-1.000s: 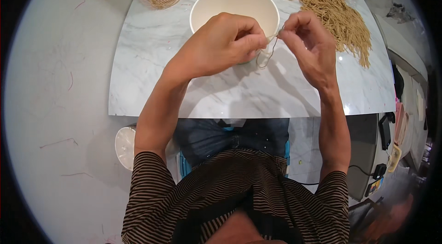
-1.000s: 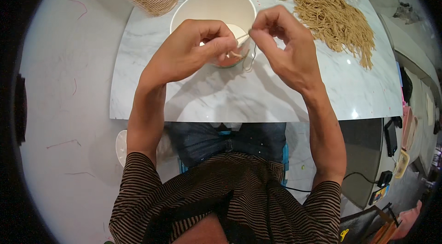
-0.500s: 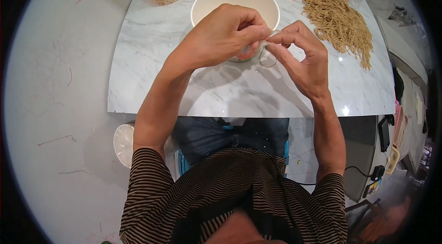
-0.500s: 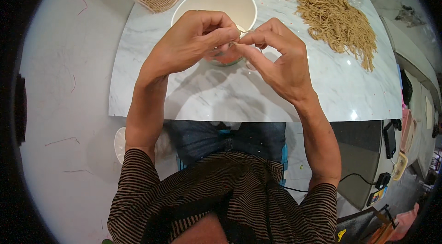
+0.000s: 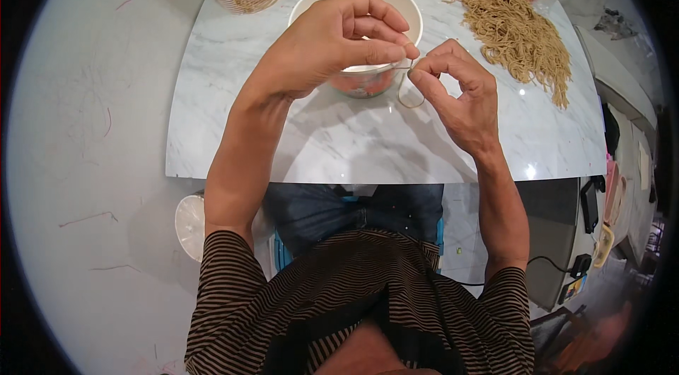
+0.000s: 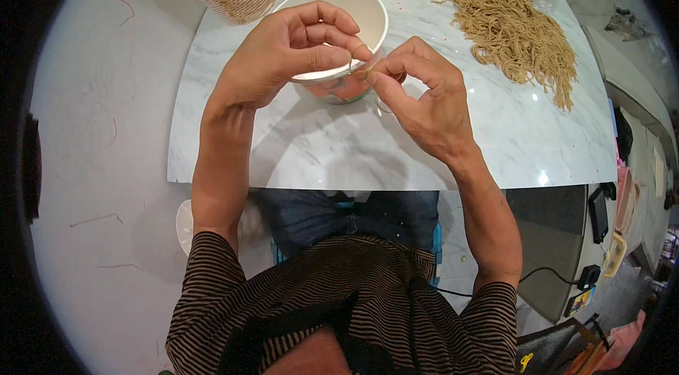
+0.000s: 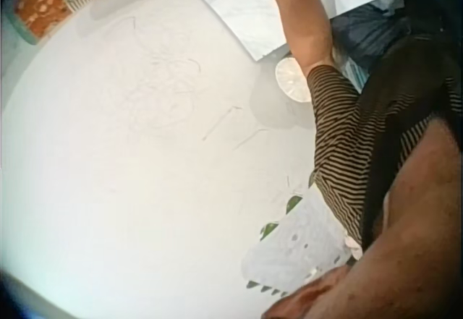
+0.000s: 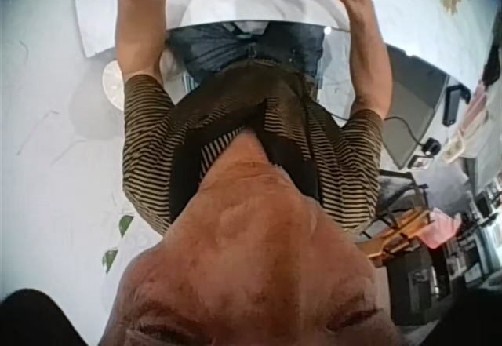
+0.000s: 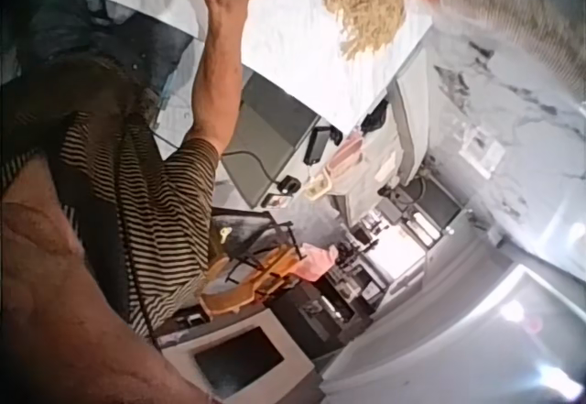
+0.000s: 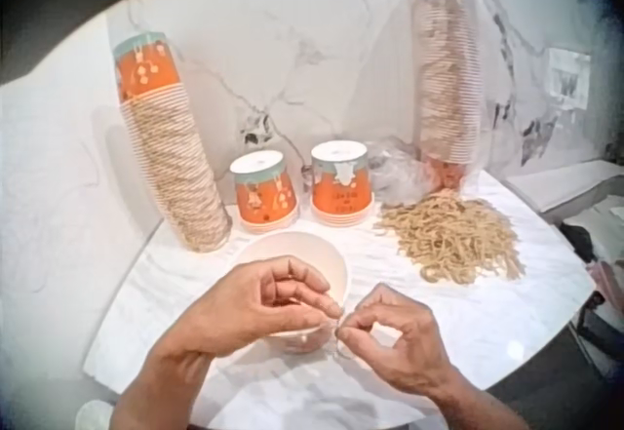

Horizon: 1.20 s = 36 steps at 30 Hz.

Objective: Tying thin strings to the rims of paper cups at a workstation.

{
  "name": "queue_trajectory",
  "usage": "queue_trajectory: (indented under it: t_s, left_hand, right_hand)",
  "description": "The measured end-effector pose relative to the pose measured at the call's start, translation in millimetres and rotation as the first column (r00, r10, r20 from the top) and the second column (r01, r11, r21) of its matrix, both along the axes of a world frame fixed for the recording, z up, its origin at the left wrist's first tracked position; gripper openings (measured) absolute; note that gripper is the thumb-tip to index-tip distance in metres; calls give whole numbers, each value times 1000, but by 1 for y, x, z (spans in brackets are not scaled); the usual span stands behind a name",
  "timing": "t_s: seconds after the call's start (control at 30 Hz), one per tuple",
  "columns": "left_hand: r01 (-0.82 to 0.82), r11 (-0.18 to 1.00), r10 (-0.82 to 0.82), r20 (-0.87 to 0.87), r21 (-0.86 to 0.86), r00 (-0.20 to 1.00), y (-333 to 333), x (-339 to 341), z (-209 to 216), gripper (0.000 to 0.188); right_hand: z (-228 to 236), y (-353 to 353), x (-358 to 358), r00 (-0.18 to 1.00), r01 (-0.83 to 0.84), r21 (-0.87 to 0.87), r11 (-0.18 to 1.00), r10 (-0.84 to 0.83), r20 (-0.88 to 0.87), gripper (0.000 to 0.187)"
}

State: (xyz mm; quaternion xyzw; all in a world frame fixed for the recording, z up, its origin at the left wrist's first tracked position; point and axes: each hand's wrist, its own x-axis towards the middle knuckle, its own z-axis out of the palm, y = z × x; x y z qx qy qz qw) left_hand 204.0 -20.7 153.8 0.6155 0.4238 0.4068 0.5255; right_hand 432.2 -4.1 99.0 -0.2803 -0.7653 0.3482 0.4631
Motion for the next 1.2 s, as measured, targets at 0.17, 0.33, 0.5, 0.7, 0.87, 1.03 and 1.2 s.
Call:
queue_trajectory:
  t_s: [0.17, 0.33, 0.5, 0.7, 0.87, 1.03, 1.2]
  left_hand:
    - [3, 1000, -2, -48, 9, 999, -10, 11, 6, 44]
    - [-26, 966, 109, -314, 258, 943, -15, 19, -3, 47]
    - [-31, 914, 189, -356, 405, 915, -15, 24, -10, 40]
    - [-46, 893, 226, -358, 448, 906, -14, 26, -14, 27]
    - [-69, 895, 240, -345, 440, 908, -15, 27, -11, 18]
    - [-112, 944, 216, -327, 309, 920, -17, 22, -10, 14]
    - [-128, 964, 198, -306, 234, 931, -18, 23, -6, 12]
  right_hand:
    - [1, -3, 3, 1000, 3, -61, 998, -2, 18, 5]
    - [0, -5, 2, 1000, 9, -92, 996, -7, 16, 6]
    - [-5, -3, 3, 999, -17, -171, 985, 8, -50, 10]
    - [-6, -3, 6, 999, -16, -222, 975, 7, -40, 13]
    - [-6, -5, 5, 994, -46, -282, 958, 18, -104, 18]
    - [-10, -9, -3, 953, -90, -395, 914, -35, -299, 23]
    - [-8, -9, -8, 979, -79, -438, 896, -13, -205, 26]
